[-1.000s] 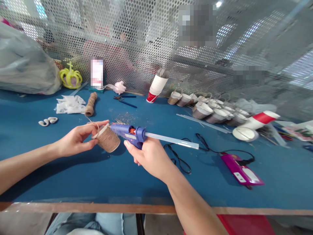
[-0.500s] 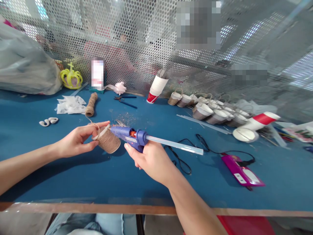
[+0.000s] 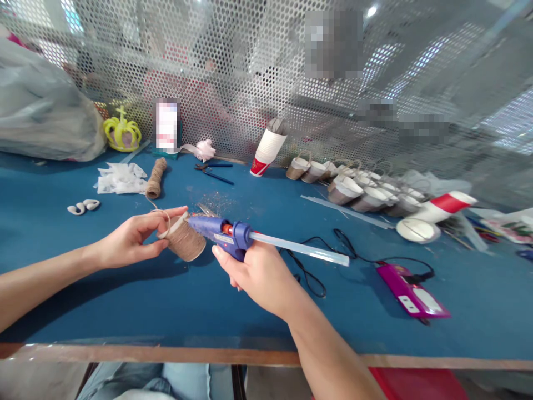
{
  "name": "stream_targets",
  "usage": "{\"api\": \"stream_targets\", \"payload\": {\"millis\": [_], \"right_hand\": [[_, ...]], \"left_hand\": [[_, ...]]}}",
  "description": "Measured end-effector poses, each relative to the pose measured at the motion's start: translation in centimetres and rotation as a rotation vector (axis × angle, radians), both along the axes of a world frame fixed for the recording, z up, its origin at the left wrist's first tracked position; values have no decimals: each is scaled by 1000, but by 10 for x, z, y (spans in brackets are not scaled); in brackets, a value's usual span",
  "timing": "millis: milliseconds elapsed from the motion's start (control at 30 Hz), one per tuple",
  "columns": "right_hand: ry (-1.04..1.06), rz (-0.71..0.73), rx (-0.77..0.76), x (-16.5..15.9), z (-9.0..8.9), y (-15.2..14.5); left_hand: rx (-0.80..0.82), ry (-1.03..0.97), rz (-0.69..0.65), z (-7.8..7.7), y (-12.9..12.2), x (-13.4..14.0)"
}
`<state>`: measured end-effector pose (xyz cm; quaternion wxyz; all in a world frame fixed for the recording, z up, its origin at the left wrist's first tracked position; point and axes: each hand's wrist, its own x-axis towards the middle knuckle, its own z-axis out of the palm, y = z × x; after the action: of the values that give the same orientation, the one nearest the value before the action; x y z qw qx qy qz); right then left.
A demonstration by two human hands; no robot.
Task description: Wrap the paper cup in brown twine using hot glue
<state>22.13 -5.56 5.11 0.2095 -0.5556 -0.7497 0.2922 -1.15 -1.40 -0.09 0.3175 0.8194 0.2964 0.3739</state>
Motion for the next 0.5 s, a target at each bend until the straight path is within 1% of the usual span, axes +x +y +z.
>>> {"api": "stream_targets", "payload": {"millis": [300,500], "right_hand": [[-14,4,-41,1,2,0],[9,13,-54,-1,2,-2]], "left_hand": [[-5,-8,-10,1,-1,1],[-13,-12,-6,-2,1,-1]]}}
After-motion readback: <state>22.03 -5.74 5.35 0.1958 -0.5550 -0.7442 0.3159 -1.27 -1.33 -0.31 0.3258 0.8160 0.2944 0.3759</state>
